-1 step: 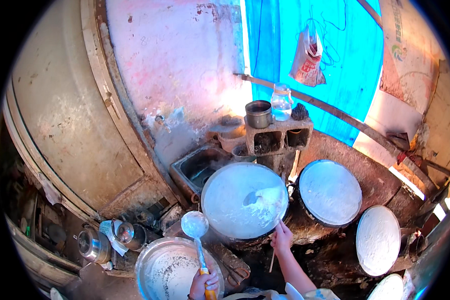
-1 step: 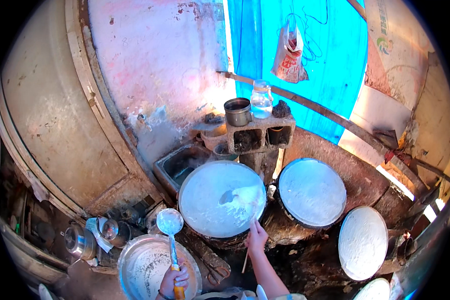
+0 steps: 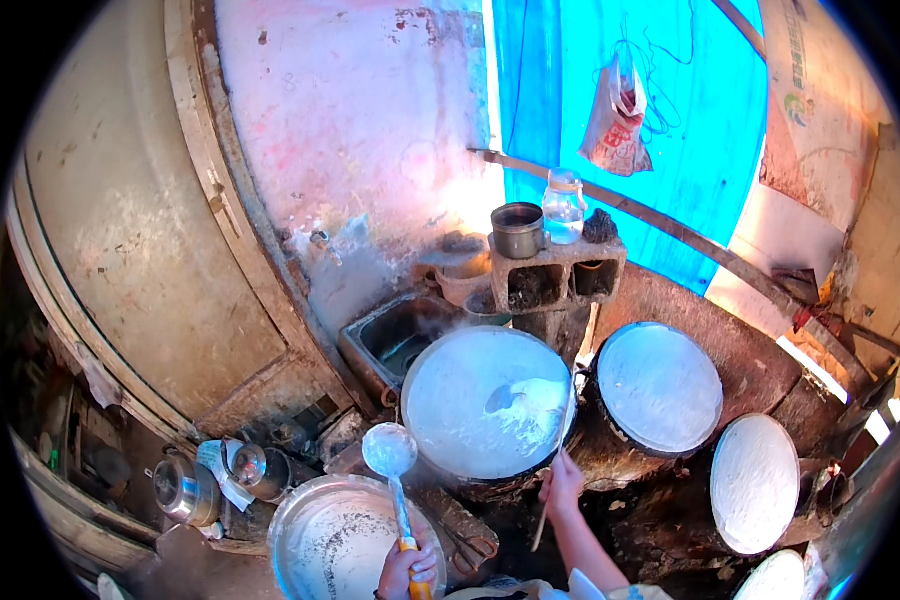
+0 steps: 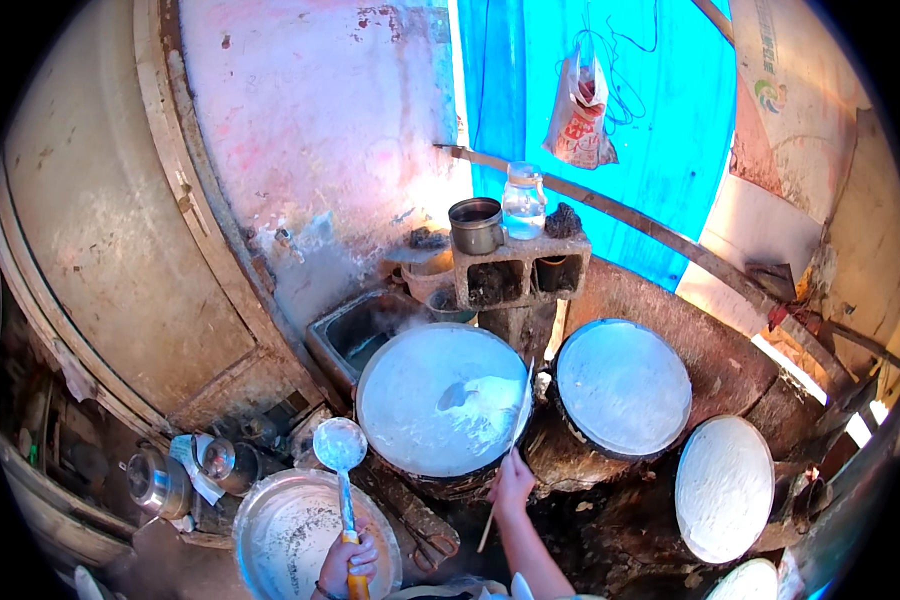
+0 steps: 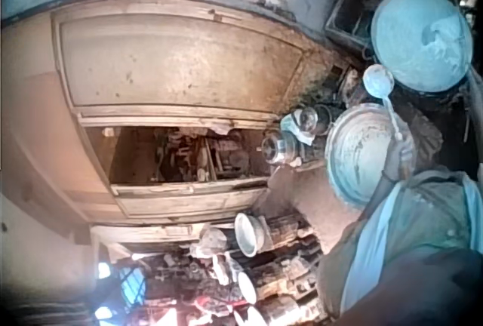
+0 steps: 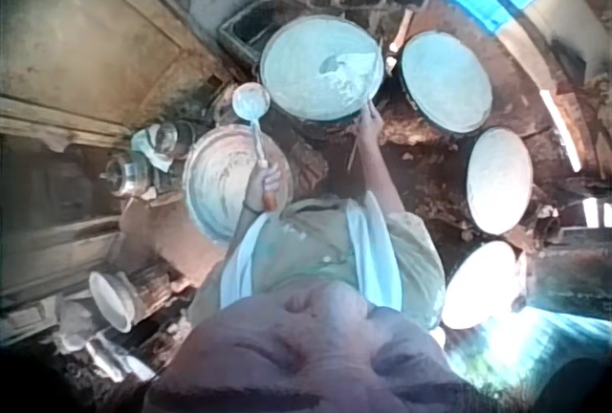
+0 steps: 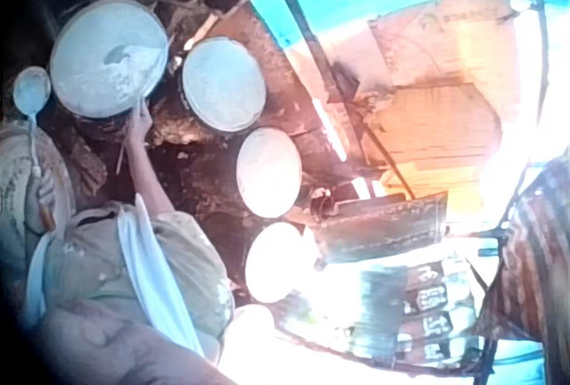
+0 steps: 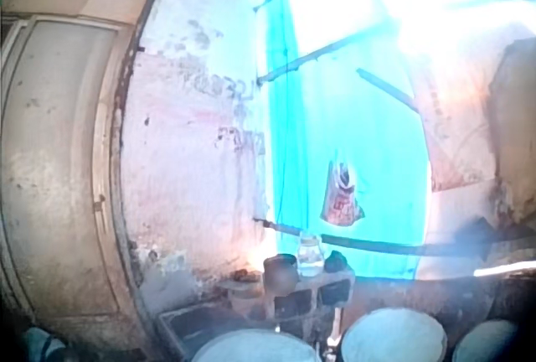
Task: The person pours batter onto hot circular plates using a ladle and spreads it with a stick, then peels the cooked flatbread off the plates and stacks them.
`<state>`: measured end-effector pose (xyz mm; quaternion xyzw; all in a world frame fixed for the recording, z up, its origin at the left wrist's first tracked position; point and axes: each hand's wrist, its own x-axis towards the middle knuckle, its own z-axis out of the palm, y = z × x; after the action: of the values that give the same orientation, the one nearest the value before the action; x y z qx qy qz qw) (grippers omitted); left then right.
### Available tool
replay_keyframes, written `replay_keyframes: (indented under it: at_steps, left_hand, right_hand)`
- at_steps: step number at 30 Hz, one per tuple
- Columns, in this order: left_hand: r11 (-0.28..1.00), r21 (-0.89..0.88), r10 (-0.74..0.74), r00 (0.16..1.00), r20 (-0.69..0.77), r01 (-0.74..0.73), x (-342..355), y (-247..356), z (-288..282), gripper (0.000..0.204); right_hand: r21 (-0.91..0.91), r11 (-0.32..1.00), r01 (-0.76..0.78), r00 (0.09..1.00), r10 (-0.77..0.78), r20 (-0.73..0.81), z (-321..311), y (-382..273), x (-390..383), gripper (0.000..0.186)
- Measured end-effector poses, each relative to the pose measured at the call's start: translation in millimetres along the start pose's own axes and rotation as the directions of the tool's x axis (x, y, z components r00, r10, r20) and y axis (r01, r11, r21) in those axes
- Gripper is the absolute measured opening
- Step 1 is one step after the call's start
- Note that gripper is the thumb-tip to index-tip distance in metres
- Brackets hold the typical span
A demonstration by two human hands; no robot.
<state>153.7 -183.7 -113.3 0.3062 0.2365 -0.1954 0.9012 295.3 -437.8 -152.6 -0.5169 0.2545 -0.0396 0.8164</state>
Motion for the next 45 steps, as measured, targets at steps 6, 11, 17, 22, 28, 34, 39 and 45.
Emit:
replay_keyframes:
  at_steps: [6,11,17,22,28,34,39,45]
  left_hand:
    - [1.0,-0.006,0.012,0.99,0.137,-0.012,-3,10,18,0.032]
    - [0.987,0.162,-0.076,0.927,0.367,0.016,13,54,51,0.05]
    - [0.986,0.149,-0.005,0.892,0.453,-0.07,54,69,81,0.048]
    - [0.802,0.548,0.262,0.964,0.034,-0.237,135,-30,157,0.043]
    - [0.864,0.483,0.286,0.928,-0.24,-0.142,123,-78,117,0.016]
    - [0.967,0.229,0.16,0.967,-0.197,-0.113,154,-99,78,0.013]
    - [0.803,-0.439,-0.149,0.85,0.505,0.402,112,-48,35,0.016]
    - [0.81,-0.534,0.097,0.843,0.529,0.242,44,24,97,0.014]
  right_hand:
    - [-0.098,0.978,-0.184,0.967,0.198,0.158,16,36,-29,0.036]
    - [-0.009,0.992,-0.128,0.991,0.128,0.03,-14,-18,32,0.031]
    - [-0.403,0.874,-0.272,0.818,0.431,0.382,9,-40,-40,0.023]
    - [-0.286,0.952,-0.112,0.894,0.222,0.39,-22,-41,-83,0.03]
    - [-0.139,0.962,-0.233,0.898,0.268,0.35,-15,41,-53,0.038]
    - [0.089,0.942,-0.325,0.782,0.214,0.585,-66,46,-13,0.039]
    - [-0.071,0.928,-0.366,0.863,0.367,0.346,25,71,-43,0.022]
    - [-0.021,0.997,0.075,0.861,-0.054,0.506,30,-21,-65,0.032]
